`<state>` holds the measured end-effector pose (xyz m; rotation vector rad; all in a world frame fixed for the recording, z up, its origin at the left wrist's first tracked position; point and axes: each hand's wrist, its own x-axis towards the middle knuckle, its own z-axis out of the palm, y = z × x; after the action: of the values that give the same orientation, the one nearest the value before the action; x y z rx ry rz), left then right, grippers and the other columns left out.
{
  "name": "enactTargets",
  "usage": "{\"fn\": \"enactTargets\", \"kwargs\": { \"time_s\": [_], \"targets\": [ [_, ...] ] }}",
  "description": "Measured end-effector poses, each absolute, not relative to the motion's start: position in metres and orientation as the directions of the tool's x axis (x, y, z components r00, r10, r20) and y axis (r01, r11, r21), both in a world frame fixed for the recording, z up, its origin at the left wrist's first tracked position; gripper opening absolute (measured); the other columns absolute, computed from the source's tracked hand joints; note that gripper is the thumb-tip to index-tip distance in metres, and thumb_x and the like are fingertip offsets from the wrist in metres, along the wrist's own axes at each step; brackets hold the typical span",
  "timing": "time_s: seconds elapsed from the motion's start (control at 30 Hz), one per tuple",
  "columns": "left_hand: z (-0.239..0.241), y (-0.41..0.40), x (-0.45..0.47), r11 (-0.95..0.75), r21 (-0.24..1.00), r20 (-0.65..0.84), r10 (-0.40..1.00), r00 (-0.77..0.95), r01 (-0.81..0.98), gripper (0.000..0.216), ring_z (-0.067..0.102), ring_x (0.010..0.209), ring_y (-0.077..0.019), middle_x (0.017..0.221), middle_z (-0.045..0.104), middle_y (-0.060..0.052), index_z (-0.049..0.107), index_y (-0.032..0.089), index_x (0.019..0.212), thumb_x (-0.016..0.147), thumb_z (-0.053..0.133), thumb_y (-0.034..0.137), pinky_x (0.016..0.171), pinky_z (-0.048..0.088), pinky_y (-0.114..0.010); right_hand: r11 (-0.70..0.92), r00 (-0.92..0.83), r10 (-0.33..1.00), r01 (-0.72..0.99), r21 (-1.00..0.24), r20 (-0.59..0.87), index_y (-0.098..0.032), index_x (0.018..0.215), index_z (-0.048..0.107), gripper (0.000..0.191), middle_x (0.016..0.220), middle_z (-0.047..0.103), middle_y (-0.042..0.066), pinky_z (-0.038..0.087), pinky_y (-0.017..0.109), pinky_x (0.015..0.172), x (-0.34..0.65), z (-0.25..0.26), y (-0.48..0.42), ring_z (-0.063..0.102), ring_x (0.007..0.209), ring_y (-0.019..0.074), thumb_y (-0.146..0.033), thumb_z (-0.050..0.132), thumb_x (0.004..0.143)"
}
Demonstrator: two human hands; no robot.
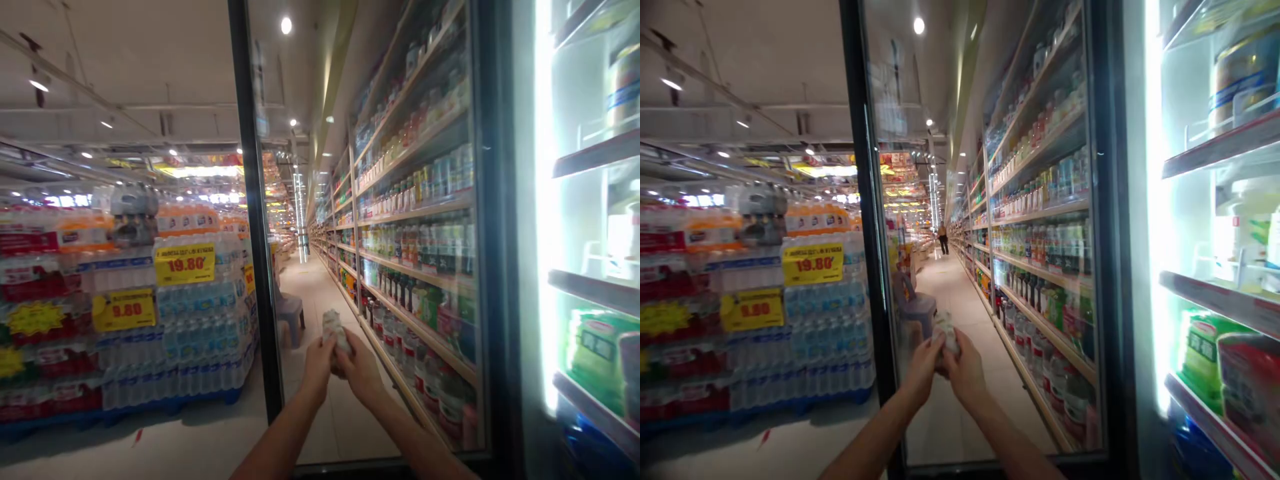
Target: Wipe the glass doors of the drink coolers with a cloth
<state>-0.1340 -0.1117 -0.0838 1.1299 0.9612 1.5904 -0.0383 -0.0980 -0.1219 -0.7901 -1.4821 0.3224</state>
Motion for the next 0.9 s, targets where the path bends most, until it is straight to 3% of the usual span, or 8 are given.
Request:
{"fn": "enactTargets", "kwargs": {
  "time_s": [0.1, 0.17, 0.33, 0.4, 0.57, 0.67, 0.77, 0.9],
  "targets": [
    [-0.076, -0.106, -0.129, -0.311, 0.93, 0.288, 0.948, -0.136, -0.195, 0.037, 0.057, 0.058, -0.0143, 0.059, 0.062, -0.002, 0.064, 0.012, 0.07, 0.054, 0.074, 0.044, 0.054, 0.042, -0.023, 0.743, 0.076, 0.344, 0.588, -0.321, 0.936, -0.019, 0.133, 0.047, 0.05, 0.14, 0.045, 0.014, 0.039, 0.05, 0.105, -0.036, -0.121, -0.094, 0.038, 0.132, 0.027, -0.018, 0.047, 0.083],
    [-0.069, -0.102, -0.127, -0.368, 0.913, 0.342, 0.926, -0.163, -0.177, 0.031, 0.058, 0.064, -0.0147, 0.063, 0.063, -0.001, 0.064, 0.014, 0.072, 0.056, 0.073, 0.038, 0.059, 0.043, -0.023, 0.745, -0.035, 0.236, 0.648, -0.157, 0.971, -0.02, 0.139, 0.039, 0.056, 0.144, 0.04, 0.013, 0.038, 0.048, 0.106, -0.035, -0.119, -0.089, 0.033, 0.136, 0.0247, -0.013, 0.044, 0.084],
    [-0.05, -0.093, -0.129, -0.258, 0.927, 0.287, 0.956, 0.069, -0.272, 0.038, 0.063, 0.08, -0.0163, 0.085, 0.068, -0.004, 0.063, 0.017, 0.092, 0.056, 0.073, 0.026, 0.069, 0.046, -0.024, 0.783, -0.167, 0.125, 0.622, 0.006, 0.978, -0.022, 0.137, 0.043, 0.053, 0.136, 0.049, 0.01, 0.046, 0.038, 0.101, -0.021, -0.097, -0.066, 0.044, 0.128, 0.0195, -0.01, 0.04, 0.086],
    [-0.045, -0.086, -0.137, -0.296, 0.93, 0.317, 0.946, 0.068, -0.218, 0.041, 0.064, 0.088, -0.017, 0.097, 0.069, -0.007, 0.062, 0.018, 0.098, 0.059, 0.071, 0.025, 0.071, 0.047, -0.025, 0.776, -0.175, 0.039, 0.625, 0.081, 0.984, -0.025, 0.134, 0.047, 0.051, 0.133, 0.053, 0.007, 0.044, 0.038, 0.103, -0.003, -0.075, -0.053, 0.044, 0.127, 0.0184, -0.009, 0.037, 0.087],
    [-0.039, -0.064, -0.172, -0.476, 0.868, 0.496, 0.835, -0.238, 0.14, 0.026, 0.063, 0.087, -0.0182, 0.091, 0.067, -0.008, 0.061, 0.015, 0.091, 0.065, 0.06, 0.017, 0.084, 0.048, -0.034, 0.573, 0.05, 0.0, 0.819, -0.041, 0.999, -0.022, 0.132, 0.05, 0.049, 0.145, 0.04, 0.008, 0.031, 0.046, 0.111, 0.054, -0.016, -0.021, 0.029, 0.137, 0.0226, -0.011, 0.035, 0.087],
    [-0.04, -0.061, -0.188, -0.514, 0.83, 0.558, 0.768, -0.315, 0.217, 0.026, 0.06, 0.095, -0.0201, 0.092, 0.065, -0.005, 0.06, 0.018, 0.089, 0.064, 0.056, 0.013, 0.097, 0.042, -0.04, 0.47, 0.043, 0.065, 0.88, -0.068, 0.997, -0.02, 0.136, 0.045, 0.054, 0.148, 0.035, 0.008, 0.027, 0.05, 0.112, 0.061, -0.015, -0.007, 0.019, 0.141, 0.0247, -0.009, 0.035, 0.085],
    [-0.043, -0.066, -0.19, -0.593, 0.651, 0.744, 0.624, -0.24, 0.474, 0.032, 0.055, 0.11, -0.0235, 0.107, 0.062, -0.008, 0.061, 0.017, 0.095, 0.065, 0.053, 0.01, 0.103, 0.037, -0.044, 0.462, -0.176, 0.108, 0.881, 0.107, 0.978, -0.021, 0.136, 0.046, 0.057, 0.145, 0.04, 0.007, 0.026, 0.05, 0.111, 0.039, -0.041, -0.003, 0.015, 0.142, 0.0234, -0.005, 0.033, 0.082],
    [-0.046, -0.072, -0.191, -0.53, 0.191, 0.903, 0.424, 0.064, 0.826, 0.039, 0.044, 0.125, -0.0278, 0.13, 0.052, -0.014, 0.059, 0.015, 0.108, 0.071, 0.05, 0.009, 0.106, 0.034, -0.048, 0.504, -0.566, 0.061, 0.728, 0.464, 0.822, -0.026, 0.132, 0.05, 0.057, 0.143, 0.044, 0.003, 0.024, 0.045, 0.113, 0.015, -0.064, -0.006, 0.022, 0.14, 0.0202, -0.003, 0.037, 0.081]
  ]
}}
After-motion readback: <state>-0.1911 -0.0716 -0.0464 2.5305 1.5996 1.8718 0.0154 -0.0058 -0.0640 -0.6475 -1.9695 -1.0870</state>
